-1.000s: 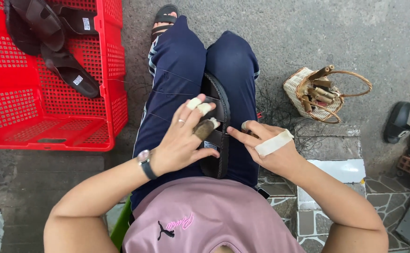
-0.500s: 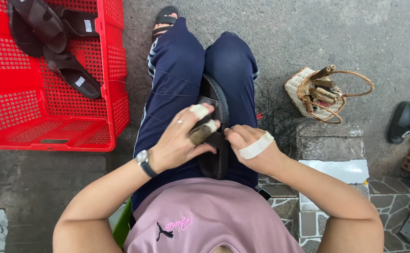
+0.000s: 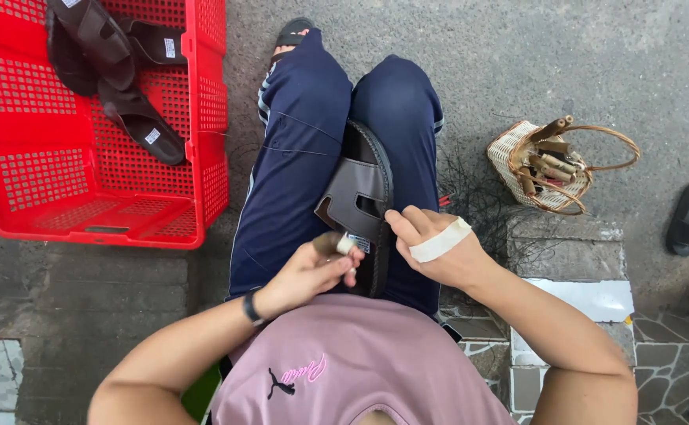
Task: Hand-stitching the components of a leather sandal using a needle and thread while sitting on the ground.
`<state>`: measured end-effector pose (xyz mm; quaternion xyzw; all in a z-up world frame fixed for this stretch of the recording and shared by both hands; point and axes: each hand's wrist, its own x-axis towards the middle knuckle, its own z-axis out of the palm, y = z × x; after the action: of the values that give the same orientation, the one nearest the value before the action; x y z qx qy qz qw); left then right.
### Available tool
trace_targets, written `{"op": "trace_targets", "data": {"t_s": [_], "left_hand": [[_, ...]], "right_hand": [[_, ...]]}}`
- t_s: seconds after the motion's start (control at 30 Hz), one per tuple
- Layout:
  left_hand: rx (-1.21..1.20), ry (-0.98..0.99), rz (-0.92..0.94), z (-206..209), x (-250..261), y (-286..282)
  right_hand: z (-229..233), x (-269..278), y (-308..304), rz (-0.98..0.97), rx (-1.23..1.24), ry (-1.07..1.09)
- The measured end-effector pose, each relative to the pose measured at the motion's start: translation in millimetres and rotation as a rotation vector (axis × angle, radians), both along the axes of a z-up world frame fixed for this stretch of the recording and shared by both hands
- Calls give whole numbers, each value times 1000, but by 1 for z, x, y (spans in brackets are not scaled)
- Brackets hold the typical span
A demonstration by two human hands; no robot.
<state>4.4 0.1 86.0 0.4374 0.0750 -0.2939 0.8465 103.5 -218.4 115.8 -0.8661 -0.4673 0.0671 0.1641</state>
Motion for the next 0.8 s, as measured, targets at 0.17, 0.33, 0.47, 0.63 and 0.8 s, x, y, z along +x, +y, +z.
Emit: {"op": "trace_targets", "data": {"t_s": [0.17,0.33,0.47,0.63,0.8], "left_hand": [[-126,314,426,-23,10,-34],[41,171,310,-10,29,-38],[57,172,281,-59,0,-32],[238,70,23,-32,4,-3],[565,-346,-218,26,21,23]], "right_hand": [[-13,-2,-7,59,-41,-161],[13,6,-6,-14,-11,-141],[25,0,-24,-88,-241,35],[71,22,-65,-206,-465,288],[62,4,0,-2,159,1116]]}}
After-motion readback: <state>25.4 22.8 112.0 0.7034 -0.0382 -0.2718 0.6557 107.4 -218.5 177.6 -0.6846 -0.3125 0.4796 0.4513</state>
